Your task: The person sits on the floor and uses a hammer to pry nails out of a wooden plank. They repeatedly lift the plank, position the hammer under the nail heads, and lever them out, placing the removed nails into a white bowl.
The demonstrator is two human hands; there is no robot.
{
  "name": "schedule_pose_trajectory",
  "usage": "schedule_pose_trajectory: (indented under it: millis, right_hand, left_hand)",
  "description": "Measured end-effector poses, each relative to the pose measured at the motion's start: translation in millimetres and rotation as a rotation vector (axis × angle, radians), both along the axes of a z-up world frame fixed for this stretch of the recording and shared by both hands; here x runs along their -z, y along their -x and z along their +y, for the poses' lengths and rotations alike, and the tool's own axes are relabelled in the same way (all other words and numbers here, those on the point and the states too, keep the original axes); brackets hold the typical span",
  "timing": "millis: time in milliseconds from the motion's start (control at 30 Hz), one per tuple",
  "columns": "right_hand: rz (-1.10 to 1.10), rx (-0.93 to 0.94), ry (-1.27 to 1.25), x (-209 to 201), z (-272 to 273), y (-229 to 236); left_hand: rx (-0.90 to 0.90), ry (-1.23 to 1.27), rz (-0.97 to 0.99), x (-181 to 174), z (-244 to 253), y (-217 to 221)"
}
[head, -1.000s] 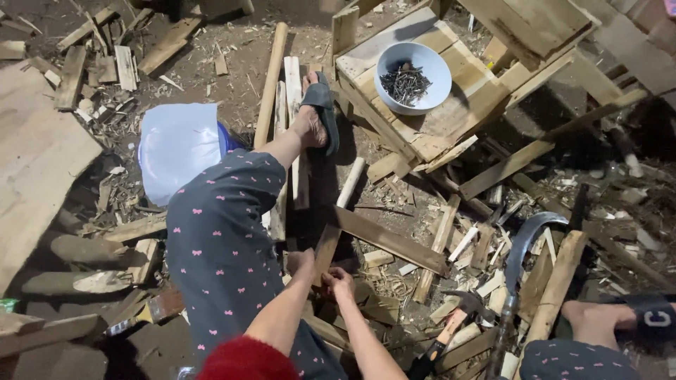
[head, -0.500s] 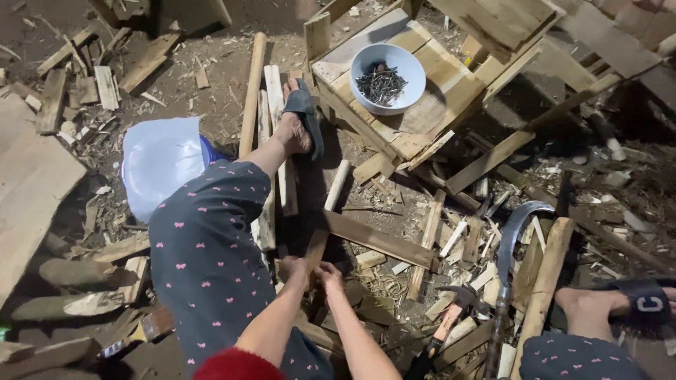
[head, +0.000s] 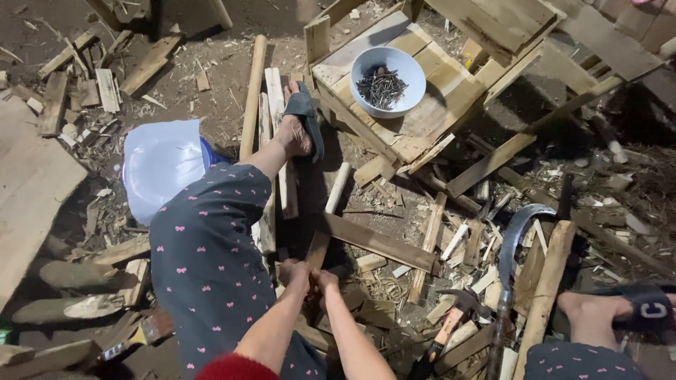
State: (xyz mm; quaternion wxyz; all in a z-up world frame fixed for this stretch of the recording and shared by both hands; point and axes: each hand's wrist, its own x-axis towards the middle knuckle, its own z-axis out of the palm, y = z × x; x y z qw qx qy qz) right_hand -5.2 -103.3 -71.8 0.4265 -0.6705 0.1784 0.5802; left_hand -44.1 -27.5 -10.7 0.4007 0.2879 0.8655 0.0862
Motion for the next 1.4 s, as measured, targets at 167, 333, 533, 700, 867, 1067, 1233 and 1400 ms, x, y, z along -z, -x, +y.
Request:
schedule_pose_trajectory:
  millis: [167,333,533,700,867,1067,1233,1400]
  right_hand:
    - [0.011,0.023,-0.022,15.3,1.4,3.6]
    - [0.024,0.042,-0.034,30.3,-1.6,8.0]
    - [0.040,0.074,-0.049,45.8,-0.4,11.6]
    - [0.045,0.106,-0.061,59.5,-1.2,13.0]
    - [-0.164,0.003,-0.044,-42.5,-32.3,-3.4]
    - [-0.431,0.086,-0.034,-219.2,-101.1,-94.1]
    - [-0.479,-0.003,0.269,-148.3,-206.6,-153.2]
    - [-0.401,0.152,0.243,-95.5,-236.1,-167.1]
  left_hand:
    - [0.082,0.003,0.013,-4.3,-3.5,1.7]
    - [0.082,-0.019,0.003,8.0,-2.6,2.9]
    - [0.065,-0.038,-0.012,26.0,-3.5,5.6]
    - [0.089,-0.038,-0.002,2.6,-2.3,4.7]
    - [0.052,-0.071,-0.158,-56.2,-5.3,-1.2]
    - [0.047,-0.122,-0.025,-2.0,2.7,2.7]
    - [0.050,-0.135,-0.010,-15.0,-4.2,-5.0]
    - [0.033,-0.144,-0.028,-31.5,-8.0,-9.8]
